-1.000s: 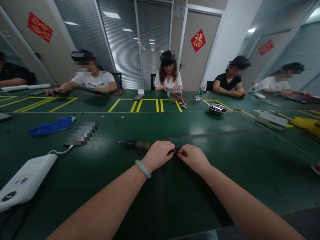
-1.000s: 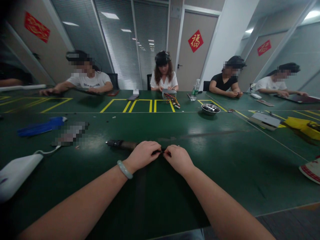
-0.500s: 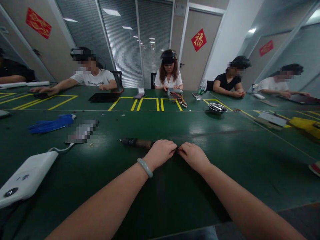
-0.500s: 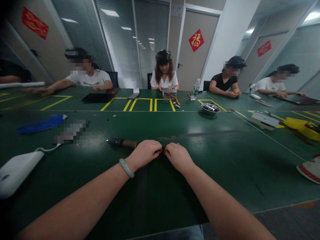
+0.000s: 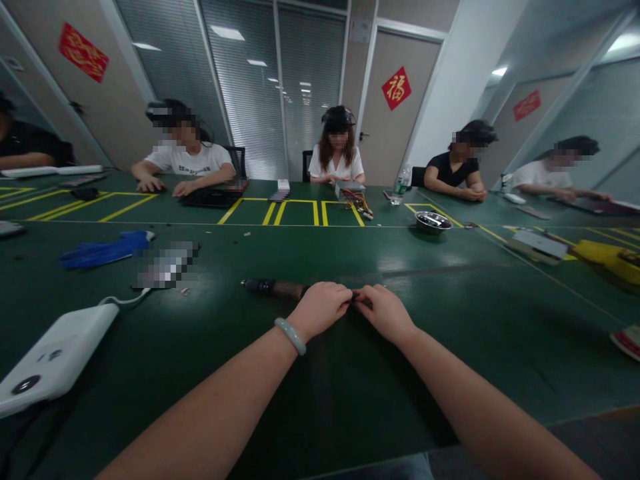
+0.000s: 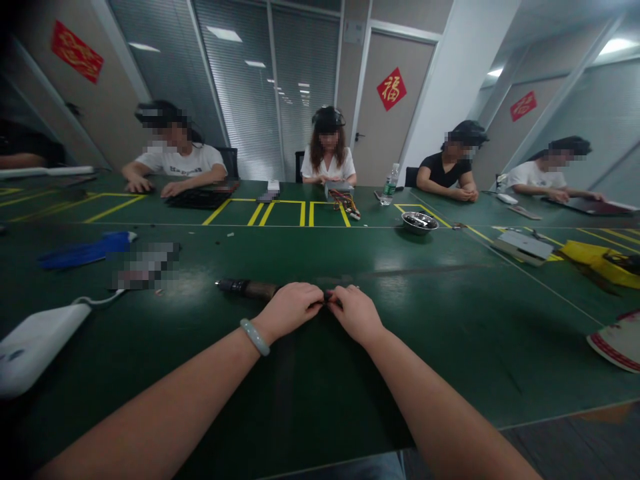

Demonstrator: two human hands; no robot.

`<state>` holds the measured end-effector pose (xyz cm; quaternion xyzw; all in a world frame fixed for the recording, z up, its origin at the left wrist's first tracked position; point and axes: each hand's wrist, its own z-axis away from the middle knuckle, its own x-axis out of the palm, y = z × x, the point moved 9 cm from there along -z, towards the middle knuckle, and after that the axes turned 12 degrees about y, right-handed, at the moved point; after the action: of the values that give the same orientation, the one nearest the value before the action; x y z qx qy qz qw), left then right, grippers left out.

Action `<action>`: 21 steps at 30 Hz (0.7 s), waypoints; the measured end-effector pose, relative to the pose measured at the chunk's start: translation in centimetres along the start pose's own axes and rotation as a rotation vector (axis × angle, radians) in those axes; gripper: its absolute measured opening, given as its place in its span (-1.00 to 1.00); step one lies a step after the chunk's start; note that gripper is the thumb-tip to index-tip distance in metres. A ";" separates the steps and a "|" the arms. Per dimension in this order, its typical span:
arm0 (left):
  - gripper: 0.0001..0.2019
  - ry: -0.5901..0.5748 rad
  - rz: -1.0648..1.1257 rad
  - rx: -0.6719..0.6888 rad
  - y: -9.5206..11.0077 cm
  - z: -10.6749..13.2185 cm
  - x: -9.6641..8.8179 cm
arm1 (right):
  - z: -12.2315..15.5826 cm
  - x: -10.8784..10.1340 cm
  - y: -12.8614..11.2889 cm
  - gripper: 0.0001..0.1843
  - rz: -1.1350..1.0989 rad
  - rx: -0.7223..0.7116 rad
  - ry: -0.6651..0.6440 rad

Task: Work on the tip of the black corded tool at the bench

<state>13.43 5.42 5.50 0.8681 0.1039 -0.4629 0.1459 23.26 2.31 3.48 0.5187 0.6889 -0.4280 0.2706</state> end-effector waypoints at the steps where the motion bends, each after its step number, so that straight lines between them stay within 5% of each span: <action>1: -0.94 -0.001 0.000 -0.001 0.0 0.0 0.0 | 0.0 0.2 0.1 -0.98 0.002 0.002 -0.023; 16: -0.75 0.119 0.067 0.004 0.3 0.8 -2.9 | -0.5 0.2 0.1 -0.94 -0.006 -0.008 -0.063; 19: -0.81 0.129 0.081 0.027 0.6 0.9 -3.4 | -0.5 -1.2 2.7 -0.88 0.040 0.032 -0.049; 21: -0.85 0.130 0.096 0.040 0.8 0.8 -3.5 | 0.2 -2.9 6.6 -0.86 0.080 0.087 -0.033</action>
<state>11.09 4.24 8.10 0.9030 0.0623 -0.4002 0.1435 30.37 1.37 3.69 0.5500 0.6438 -0.4547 0.2762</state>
